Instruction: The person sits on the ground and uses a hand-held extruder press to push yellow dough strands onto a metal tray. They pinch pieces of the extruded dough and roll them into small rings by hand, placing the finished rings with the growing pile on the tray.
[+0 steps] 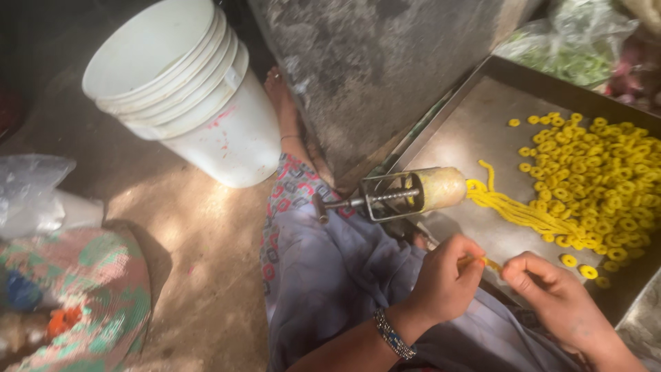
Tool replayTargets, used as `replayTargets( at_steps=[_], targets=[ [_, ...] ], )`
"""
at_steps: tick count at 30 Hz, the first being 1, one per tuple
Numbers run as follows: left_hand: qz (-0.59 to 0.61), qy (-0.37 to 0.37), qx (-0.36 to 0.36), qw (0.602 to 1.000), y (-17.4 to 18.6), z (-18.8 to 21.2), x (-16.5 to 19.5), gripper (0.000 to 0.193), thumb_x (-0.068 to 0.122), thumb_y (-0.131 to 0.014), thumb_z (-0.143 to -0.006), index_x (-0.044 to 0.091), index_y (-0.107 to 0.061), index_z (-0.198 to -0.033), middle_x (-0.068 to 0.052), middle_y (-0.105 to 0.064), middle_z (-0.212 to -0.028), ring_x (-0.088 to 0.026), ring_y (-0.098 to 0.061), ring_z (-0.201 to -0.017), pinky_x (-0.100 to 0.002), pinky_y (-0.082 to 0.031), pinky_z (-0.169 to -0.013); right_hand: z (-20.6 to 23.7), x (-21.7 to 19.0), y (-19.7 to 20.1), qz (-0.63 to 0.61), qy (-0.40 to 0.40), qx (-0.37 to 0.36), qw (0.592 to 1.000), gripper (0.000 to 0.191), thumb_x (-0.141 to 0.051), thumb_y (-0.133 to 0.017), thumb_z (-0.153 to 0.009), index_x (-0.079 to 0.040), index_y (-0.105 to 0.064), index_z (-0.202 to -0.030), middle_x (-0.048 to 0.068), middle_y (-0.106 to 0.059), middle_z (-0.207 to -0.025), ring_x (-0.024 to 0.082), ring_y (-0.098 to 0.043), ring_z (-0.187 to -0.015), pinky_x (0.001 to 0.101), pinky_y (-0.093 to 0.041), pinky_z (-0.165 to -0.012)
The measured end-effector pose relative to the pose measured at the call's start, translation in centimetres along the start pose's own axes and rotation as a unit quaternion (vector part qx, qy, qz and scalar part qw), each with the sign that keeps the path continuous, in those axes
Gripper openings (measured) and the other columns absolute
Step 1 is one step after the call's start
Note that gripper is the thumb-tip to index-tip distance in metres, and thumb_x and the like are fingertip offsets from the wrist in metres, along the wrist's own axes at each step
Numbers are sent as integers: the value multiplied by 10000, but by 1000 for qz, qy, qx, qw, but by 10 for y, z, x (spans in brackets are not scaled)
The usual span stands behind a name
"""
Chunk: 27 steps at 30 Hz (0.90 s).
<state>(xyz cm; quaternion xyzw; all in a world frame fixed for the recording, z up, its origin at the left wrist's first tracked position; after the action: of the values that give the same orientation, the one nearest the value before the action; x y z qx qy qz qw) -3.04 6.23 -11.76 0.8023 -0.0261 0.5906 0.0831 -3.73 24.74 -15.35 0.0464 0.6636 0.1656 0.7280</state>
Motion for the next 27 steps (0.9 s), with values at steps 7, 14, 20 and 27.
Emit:
replayTargets(
  at_steps=[7, 14, 20, 27],
  targets=[
    [-44, -58, -12, 997, -1, -1, 12, 106, 13, -640, -995, 13, -615, -1098, -142, -687, -965, -241, -696, -851, -341, -562, -734, 16, -38, 2, 136, 201, 102, 965, 217, -219, -765, -803, -65, -758, -957, 37, -673, -817, 157, -628, -729, 296, -512, -679],
    [-127, -81, -51, 987, -2, 1, 0, 176, 10, -613, -975, 17, -615, -1151, -148, -718, -1104, -227, -712, -999, -323, -568, -859, 32, -81, -8, 270, 344, 95, 894, 242, -254, -794, -823, -81, -625, -803, 74, -600, -837, 314, -590, -845, 410, -496, -747],
    [5, 112, -83, 990, -11, 10, -40, 291, 29, -574, -952, 44, -584, -1243, -83, -711, -1060, -134, -674, -943, -273, -556, -829, 54, -92, 0, 275, 402, 120, 865, 145, -236, -741, -900, -108, -692, -950, 51, -615, -936, 269, -573, -864, 397, -501, -764],
    [-4, 93, -57, 994, -2, 15, -28, 181, 41, -578, -1056, -16, -659, -1208, -95, -685, -1058, -153, -596, -914, -268, -485, -821, 62, -97, 15, 264, 389, 148, 870, 192, -198, -757, -871, -62, -669, -974, 79, -581, -904, 297, -556, -847, 420, -487, -758]
  ],
)
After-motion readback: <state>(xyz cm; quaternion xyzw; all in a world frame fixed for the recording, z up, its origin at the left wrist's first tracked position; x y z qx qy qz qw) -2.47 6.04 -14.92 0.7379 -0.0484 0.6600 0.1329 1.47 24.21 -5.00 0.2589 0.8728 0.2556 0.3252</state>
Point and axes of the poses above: each hand's wrist, its own z-axis away from the middle knuckle, its own y-axis out of the back of the hand, x = y × z, the point moved 7 cm from there along -z, towards the middle knuckle
